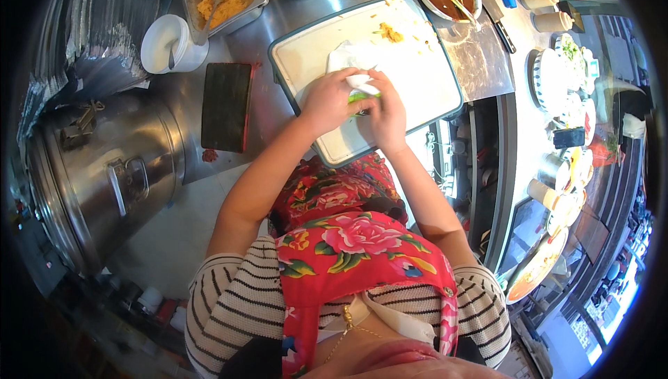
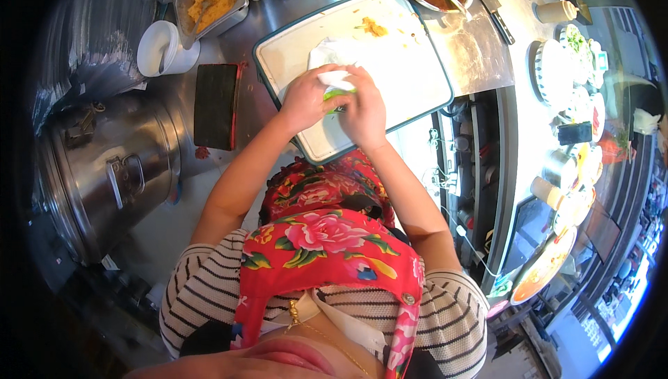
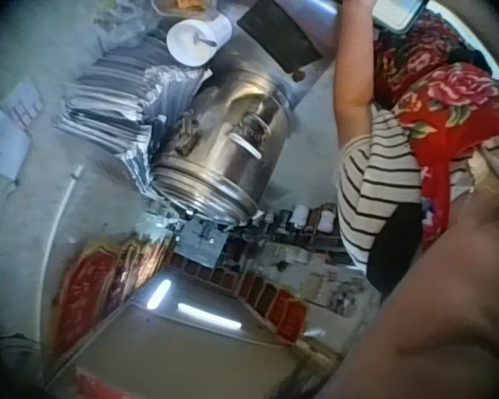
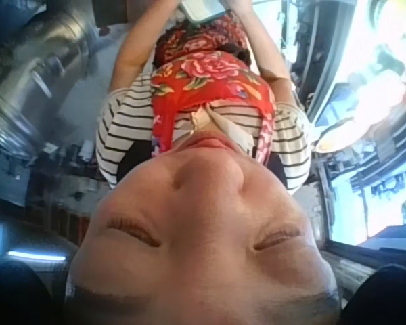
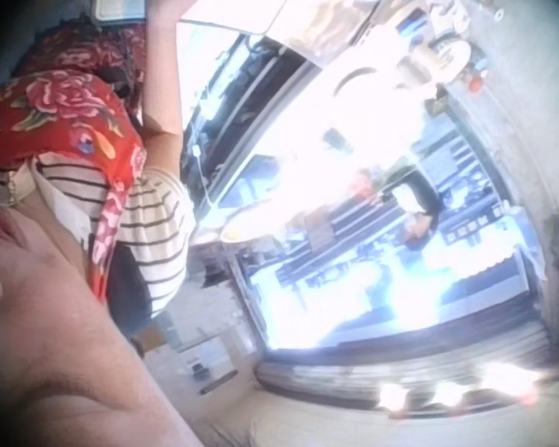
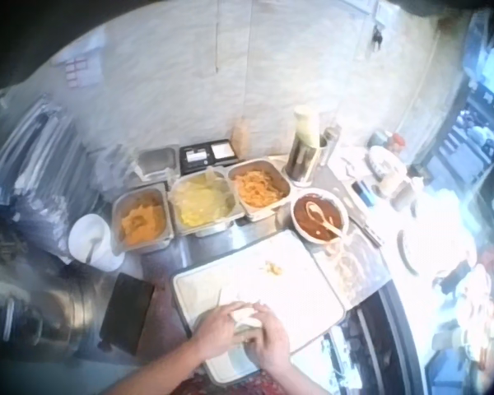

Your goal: The person retrieves a fried chicken piece from a large pot of red sauce, places it on a tray, and layers shredded vegetables, sauces, and fried noodles on top. The person then folds the paper into a wrap, cuts it in half with a cleaver, and places the halves into a plastic bag for serving.

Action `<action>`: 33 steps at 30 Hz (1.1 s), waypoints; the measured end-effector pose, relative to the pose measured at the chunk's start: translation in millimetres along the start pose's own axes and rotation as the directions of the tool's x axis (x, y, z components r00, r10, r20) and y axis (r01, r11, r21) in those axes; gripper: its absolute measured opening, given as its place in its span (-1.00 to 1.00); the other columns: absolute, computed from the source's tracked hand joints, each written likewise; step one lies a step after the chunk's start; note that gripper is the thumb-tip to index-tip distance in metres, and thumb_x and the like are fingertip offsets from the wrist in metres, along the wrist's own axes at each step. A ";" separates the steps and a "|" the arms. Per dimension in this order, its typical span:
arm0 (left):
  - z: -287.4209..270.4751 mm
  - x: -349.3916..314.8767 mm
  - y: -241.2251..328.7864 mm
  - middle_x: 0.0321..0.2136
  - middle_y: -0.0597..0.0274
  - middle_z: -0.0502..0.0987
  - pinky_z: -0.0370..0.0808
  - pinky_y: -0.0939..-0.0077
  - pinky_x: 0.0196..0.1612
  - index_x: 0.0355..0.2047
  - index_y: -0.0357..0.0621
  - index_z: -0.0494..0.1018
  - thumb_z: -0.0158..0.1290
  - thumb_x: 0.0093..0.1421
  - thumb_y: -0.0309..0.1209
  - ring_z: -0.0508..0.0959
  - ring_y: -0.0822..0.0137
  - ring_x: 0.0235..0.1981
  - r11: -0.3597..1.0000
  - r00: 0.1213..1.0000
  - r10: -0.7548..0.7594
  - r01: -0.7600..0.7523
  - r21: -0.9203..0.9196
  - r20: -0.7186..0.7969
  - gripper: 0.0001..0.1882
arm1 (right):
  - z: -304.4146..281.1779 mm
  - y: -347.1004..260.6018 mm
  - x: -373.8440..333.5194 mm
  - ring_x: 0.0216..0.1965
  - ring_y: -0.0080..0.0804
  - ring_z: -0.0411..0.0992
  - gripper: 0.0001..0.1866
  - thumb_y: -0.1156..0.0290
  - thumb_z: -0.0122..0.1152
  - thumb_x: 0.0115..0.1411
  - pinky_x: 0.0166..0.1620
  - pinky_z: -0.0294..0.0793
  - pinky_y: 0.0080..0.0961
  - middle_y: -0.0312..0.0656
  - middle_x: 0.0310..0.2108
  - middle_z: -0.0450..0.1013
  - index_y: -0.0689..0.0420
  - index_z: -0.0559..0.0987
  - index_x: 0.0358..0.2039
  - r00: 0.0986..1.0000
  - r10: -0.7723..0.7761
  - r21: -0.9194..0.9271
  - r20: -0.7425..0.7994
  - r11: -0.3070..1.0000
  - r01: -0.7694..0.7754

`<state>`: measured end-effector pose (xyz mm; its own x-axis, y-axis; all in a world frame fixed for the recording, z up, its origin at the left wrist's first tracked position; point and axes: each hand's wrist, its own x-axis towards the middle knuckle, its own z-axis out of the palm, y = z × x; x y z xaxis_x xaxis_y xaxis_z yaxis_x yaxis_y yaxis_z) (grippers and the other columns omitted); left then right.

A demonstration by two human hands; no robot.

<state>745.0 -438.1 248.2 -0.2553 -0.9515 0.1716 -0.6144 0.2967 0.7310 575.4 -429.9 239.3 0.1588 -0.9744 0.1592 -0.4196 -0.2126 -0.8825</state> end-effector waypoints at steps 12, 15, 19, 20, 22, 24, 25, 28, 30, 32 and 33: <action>-6.5 -4.5 4.0 0.01 -0.10 0.50 0.40 0.19 0.13 0.02 -0.27 0.44 -0.05 0.11 -0.61 0.49 -0.08 0.04 0.996 0.978 -0.010 -0.009 -0.091 -0.208 -0.59 | -11.0 -22.0 36.6 0.08 0.10 0.34 -0.30 0.36 0.38 -0.14 0.08 0.35 0.00 0.07 0.02 0.35 0.12 0.41 0.09 0.889 0.015 -0.488 0.457 0.840 0.236; -13.5 -9.7 17.5 0.13 -0.11 0.37 0.31 0.19 0.23 0.12 -0.33 0.32 0.07 0.05 -0.59 0.36 -0.11 0.16 0.961 0.992 0.115 -0.097 0.259 -0.056 -0.44 | -18.9 -34.1 69.7 0.08 0.05 0.36 -0.31 0.23 0.42 -0.13 0.06 0.36 0.01 0.06 -0.02 0.38 0.08 0.45 0.07 0.813 0.126 -0.516 0.568 0.824 0.233; -25.2 19.8 1.7 0.12 -0.15 0.35 0.29 0.16 0.25 0.16 -0.36 0.24 0.28 -0.01 -0.38 0.34 -0.11 0.17 0.976 0.963 -0.106 0.053 0.211 0.247 -0.26 | -20.4 -40.0 101.7 0.07 -0.01 0.38 -0.29 0.13 0.48 -0.15 0.05 0.35 0.03 0.00 -0.03 0.39 0.03 0.49 0.05 0.709 0.260 -0.539 0.656 0.818 0.199; -28.5 25.2 -5.0 0.10 -0.17 0.37 0.30 0.17 0.24 0.15 -0.37 0.24 0.31 0.02 -0.31 0.34 -0.11 0.17 0.980 0.955 -0.105 0.051 0.194 0.278 -0.25 | -19.7 -38.8 101.4 0.06 -0.01 0.39 -0.30 0.17 0.45 -0.13 0.05 0.36 -0.01 -0.01 -0.04 0.39 0.08 0.46 0.05 0.698 0.216 -0.536 0.683 0.797 0.279; -33.0 36.1 -17.1 0.09 -0.18 0.38 0.31 0.17 0.23 0.16 -0.38 0.23 0.31 0.02 -0.29 0.35 -0.11 0.17 0.984 0.931 -0.123 0.069 0.165 0.345 -0.23 | -17.7 -34.2 95.5 0.03 -0.01 0.40 -0.32 0.25 0.40 -0.09 0.05 0.36 -0.10 -0.01 -0.06 0.39 0.20 0.42 0.06 0.747 0.012 -0.503 0.665 0.747 0.435; -38.1 47.2 -26.3 0.09 -0.21 0.39 0.31 0.19 0.23 0.17 -0.40 0.22 0.33 0.01 -0.25 0.36 -0.11 0.17 0.987 0.909 -0.147 0.111 0.115 0.390 -0.19 | -15.6 -29.6 89.7 -0.04 -0.05 0.41 -0.40 0.38 0.31 -0.04 0.02 0.37 -0.20 0.00 -0.13 0.40 0.33 0.37 0.02 0.763 -0.120 -0.491 0.635 0.700 0.518; -40.2 52.2 -28.3 0.09 -0.22 0.40 0.31 0.19 0.23 0.17 -0.40 0.22 0.34 -0.01 -0.23 0.36 -0.11 0.17 0.987 0.899 -0.160 0.140 0.077 0.408 -0.16 | -15.3 -27.6 91.7 -0.05 -0.05 0.42 -0.42 0.38 0.31 -0.04 0.01 0.38 -0.19 0.00 -0.14 0.40 0.32 0.38 0.00 0.767 -0.139 -0.492 0.627 0.693 0.528; -44.8 67.6 -25.6 0.10 -0.24 0.40 0.31 0.21 0.23 0.19 -0.40 0.21 0.38 -0.07 -0.18 0.36 -0.10 0.18 0.973 0.835 -0.230 0.205 0.106 0.499 -0.08 | -13.0 -26.1 110.3 -0.07 -0.05 0.45 -0.50 0.35 0.34 -0.03 -0.02 0.42 -0.17 0.01 -0.17 0.43 0.28 0.41 -0.09 0.720 -0.012 -0.508 0.694 0.701 0.501; -46.1 73.1 -19.5 0.09 -0.26 0.39 0.32 0.22 0.22 0.23 -0.42 0.17 0.39 -0.11 -0.14 0.38 -0.10 0.17 0.955 0.867 -0.169 0.027 0.296 0.469 0.00 | -13.1 -26.3 131.2 -0.05 -0.02 0.45 -0.44 0.25 0.37 -0.02 0.00 0.44 -0.18 0.05 -0.14 0.44 0.31 0.41 -0.08 0.633 0.099 -0.492 0.768 0.724 0.483; -47.3 76.6 -17.0 0.10 -0.27 0.39 0.32 0.22 0.22 0.24 -0.43 0.14 0.39 -0.11 -0.15 0.38 -0.10 0.17 0.964 0.843 -0.246 0.161 0.213 0.477 0.02 | -12.6 -25.4 143.8 -0.06 -0.02 0.45 -0.39 0.23 0.39 -0.05 0.00 0.44 -0.20 0.06 -0.14 0.45 0.32 0.39 -0.07 0.576 0.153 -0.471 0.803 0.755 0.457; -47.2 76.8 -17.1 0.10 -0.27 0.38 0.31 0.23 0.22 0.25 -0.43 0.13 0.39 -0.11 -0.15 0.38 -0.10 0.17 0.968 0.842 -0.250 0.201 0.152 0.478 0.03 | -12.4 -24.3 145.2 -0.06 -0.02 0.45 -0.39 0.25 0.39 -0.06 0.00 0.44 -0.20 0.06 -0.15 0.44 0.33 0.39 -0.07 0.557 0.165 -0.461 0.814 0.767 0.446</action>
<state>771.1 -520.1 280.0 -0.4181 -0.8365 -0.3543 -0.7594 0.1078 0.6416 597.6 -567.1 289.4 0.7466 -0.5179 -0.4175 -0.6629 -0.6318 -0.4017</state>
